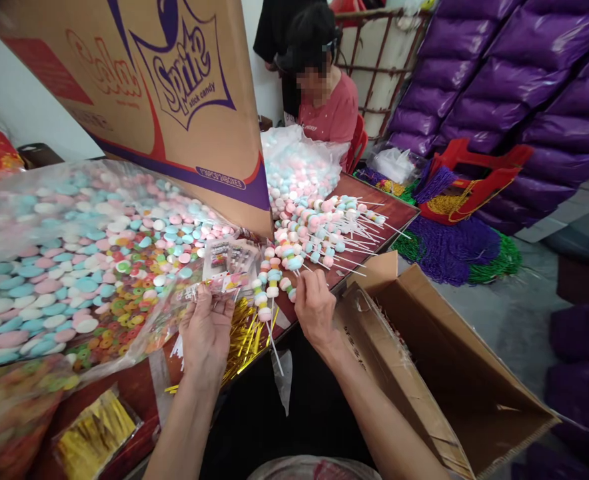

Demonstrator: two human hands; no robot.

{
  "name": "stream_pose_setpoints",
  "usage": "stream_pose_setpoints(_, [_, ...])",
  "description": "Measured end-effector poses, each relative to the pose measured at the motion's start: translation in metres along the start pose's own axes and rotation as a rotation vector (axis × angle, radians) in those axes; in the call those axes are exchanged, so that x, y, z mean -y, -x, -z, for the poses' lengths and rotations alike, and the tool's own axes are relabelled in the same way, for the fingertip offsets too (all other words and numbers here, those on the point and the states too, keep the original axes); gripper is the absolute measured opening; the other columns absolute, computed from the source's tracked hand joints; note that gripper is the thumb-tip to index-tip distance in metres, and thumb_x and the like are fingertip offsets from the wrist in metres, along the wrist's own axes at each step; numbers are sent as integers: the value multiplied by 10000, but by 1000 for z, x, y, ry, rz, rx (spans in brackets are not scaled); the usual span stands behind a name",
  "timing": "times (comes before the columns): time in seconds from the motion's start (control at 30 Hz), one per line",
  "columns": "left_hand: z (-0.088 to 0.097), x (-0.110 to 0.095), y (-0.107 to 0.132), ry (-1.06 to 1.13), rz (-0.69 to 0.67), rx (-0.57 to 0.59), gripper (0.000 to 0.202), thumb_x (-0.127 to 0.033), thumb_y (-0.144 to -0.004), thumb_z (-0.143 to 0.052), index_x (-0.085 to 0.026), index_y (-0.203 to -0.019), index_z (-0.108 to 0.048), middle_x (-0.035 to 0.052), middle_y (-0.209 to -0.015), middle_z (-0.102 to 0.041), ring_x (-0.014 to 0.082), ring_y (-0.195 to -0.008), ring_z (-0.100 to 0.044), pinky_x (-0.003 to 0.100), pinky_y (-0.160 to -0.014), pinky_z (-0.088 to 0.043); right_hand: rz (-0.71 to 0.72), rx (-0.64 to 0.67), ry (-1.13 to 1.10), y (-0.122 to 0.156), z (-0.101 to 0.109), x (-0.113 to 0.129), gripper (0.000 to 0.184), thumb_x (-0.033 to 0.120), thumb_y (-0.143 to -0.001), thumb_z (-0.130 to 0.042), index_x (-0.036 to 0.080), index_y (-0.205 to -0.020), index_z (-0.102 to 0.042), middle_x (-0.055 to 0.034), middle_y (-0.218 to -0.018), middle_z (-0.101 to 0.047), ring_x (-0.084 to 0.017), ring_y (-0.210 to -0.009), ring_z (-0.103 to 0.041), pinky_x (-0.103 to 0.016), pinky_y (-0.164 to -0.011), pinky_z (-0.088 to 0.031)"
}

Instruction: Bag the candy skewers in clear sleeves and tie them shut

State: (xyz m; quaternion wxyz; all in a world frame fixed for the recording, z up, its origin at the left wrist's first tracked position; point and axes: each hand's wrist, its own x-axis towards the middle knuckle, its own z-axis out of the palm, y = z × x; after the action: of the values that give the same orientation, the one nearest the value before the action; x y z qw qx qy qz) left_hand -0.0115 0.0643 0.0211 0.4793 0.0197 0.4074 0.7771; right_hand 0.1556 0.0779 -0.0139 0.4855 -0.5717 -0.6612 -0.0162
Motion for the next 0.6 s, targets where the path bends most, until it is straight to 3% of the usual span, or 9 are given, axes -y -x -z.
stream_pose_setpoints(0.13, [1,-4,-3,15,63,-14,238,-250,-715,-820,-157,-758,-606,-36,-668,-657,95,-621,-633,236,-632,-480,-192,56,-381,12,23,13,133,247,-941,-543,197,-847,-622,-11,-769,-609,-149,-702,-577,-271,-669,-466])
stream_pose_setpoints(0.27, [4,-6,-5,17,95,-27,207,-251,-751,-796,-154,-762,-614,-40,-625,-625,91,-626,-634,224,-651,-487,-254,141,-526,22,43,21,105,257,-909,-599,210,-833,-655,-5,-743,-605,-157,-685,-578,-269,-608,-454])
stream_pose_setpoints(0.43, [8,-5,-5,-11,70,-10,249,-265,-732,-808,-163,-747,-581,-41,-643,-637,93,-621,-635,224,-639,-498,-87,178,-480,25,53,15,93,188,-914,-594,225,-874,-668,-6,-768,-629,-146,-683,-590,-267,-616,-464])
stream_pose_setpoints(0.6, [11,-7,-8,-135,-55,121,369,-423,-663,-836,-178,-798,-596,-15,-750,-682,107,-655,-648,252,-666,-519,83,272,-375,19,70,7,127,146,-918,-576,218,-938,-678,-41,-851,-660,-152,-753,-634,-271,-659,-505])
